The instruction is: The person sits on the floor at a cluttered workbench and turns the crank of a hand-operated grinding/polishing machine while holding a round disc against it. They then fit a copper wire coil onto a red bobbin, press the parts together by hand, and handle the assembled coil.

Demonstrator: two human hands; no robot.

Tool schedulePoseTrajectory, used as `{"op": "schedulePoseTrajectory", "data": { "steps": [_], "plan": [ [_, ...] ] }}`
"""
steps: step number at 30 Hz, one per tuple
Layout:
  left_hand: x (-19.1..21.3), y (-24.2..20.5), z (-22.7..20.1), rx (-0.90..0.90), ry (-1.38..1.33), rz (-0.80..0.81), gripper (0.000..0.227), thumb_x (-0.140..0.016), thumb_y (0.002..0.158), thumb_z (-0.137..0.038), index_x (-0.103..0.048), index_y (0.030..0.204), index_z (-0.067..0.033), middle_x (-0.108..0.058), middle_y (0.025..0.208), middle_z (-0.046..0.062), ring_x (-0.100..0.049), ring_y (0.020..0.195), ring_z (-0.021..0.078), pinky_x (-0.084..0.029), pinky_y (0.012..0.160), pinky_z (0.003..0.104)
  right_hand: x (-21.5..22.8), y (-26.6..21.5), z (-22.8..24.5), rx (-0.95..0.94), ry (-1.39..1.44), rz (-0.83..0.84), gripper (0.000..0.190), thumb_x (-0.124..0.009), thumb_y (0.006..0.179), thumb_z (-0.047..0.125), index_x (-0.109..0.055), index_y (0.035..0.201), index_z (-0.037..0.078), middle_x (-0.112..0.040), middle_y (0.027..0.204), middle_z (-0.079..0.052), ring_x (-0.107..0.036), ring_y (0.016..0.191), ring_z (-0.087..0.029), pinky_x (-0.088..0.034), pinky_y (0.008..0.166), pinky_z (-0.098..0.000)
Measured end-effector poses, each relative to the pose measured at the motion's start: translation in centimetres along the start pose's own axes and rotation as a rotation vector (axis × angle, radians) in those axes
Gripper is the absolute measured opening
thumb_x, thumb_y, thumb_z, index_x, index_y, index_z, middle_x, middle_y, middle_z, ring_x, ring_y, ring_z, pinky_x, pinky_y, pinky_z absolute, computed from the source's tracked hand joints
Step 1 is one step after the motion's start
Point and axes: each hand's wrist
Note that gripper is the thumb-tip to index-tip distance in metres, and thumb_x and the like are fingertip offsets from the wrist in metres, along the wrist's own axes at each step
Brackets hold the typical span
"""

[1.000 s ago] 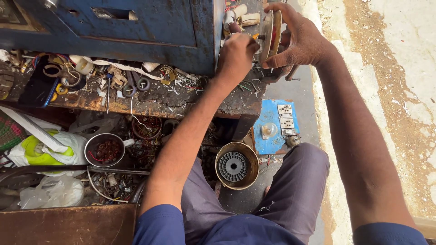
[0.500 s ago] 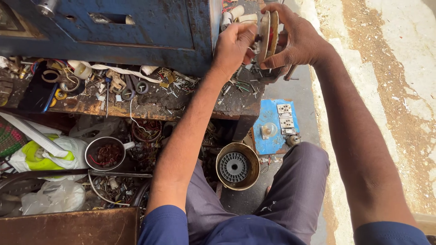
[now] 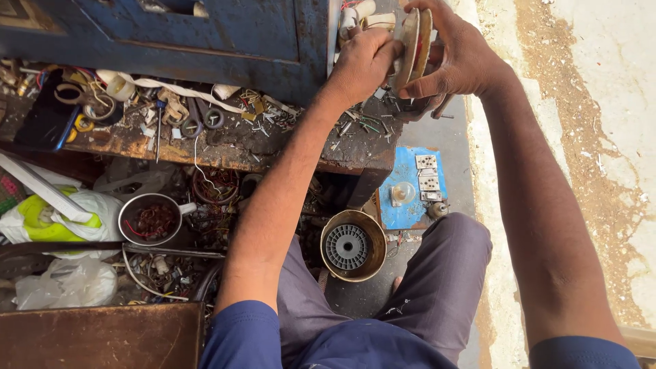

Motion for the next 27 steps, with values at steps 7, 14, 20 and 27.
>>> {"op": "schedulePoseTrajectory", "data": {
  "steps": [7, 14, 20, 27],
  "plan": [
    [-0.6, 1.3, 2.8, -0.512, 0.151, -0.05, 0.017, -0.067, 0.102, -0.023, -0.07, 0.108, -0.0074, -0.077, 0.092, 0.005, -0.076, 0.087, 0.0183, -0.06, 0.081, 0.035, -0.1, 0.0, 1.0, -0.047, 0.006, 0.011, 0.115, -0.095, 0.062, 0.018, -0.033, 0.159, 0.016, -0.067, 0.135, -0.017, -0.072, 0.117, -0.033, -0.063, 0.082, -0.0475],
    [-1.2, 1.5, 2.9, -0.543, 0.492, -0.146, 0.009, -0.071, 0.102, -0.02, -0.07, 0.101, -0.0118, -0.076, 0.091, 0.012, -0.065, 0.106, 0.0375, -0.053, 0.082, 0.05, -0.1, 0.5, -1.8, 0.156, -0.08, 0.013, 0.104, -0.1, 0.067, 0.018, -0.045, 0.154, 0.004, -0.067, 0.138, -0.018, -0.071, 0.125, -0.032, -0.059, 0.104, -0.0458],
    [-0.2, 0.5, 1.1, -0.786, 0.355, -0.069, 0.016, -0.069, 0.096, -0.006, -0.064, 0.108, 0.0046, -0.072, 0.096, 0.016, -0.071, 0.093, 0.0312, -0.056, 0.077, 0.047, -0.2, 0.3, -1.6, 0.102, 0.09, 0.056, 0.091, -0.098, 0.07, 0.016, -0.048, 0.146, 0.003, -0.068, 0.132, -0.014, -0.071, 0.125, -0.028, -0.061, 0.109, -0.0441],
    [-1.3, 1.4, 2.2, -0.894, 0.919, -0.218, 0.003, -0.072, 0.095, -0.001, -0.071, 0.092, -0.0022, -0.071, 0.09, 0.013, -0.071, 0.08, 0.0234, -0.06, 0.07, 0.035, -1.1, 0.5, -0.3, 0.092, 0.099, 0.012, 0.091, -0.097, 0.069, 0.013, -0.05, 0.146, 0.004, -0.067, 0.135, -0.012, -0.071, 0.127, -0.027, -0.06, 0.104, -0.0432]
  ]
}}
Point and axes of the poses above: each hand's wrist, its own y-axis towards the middle knuckle, its own x-axis out of the back of the hand, z = x × y
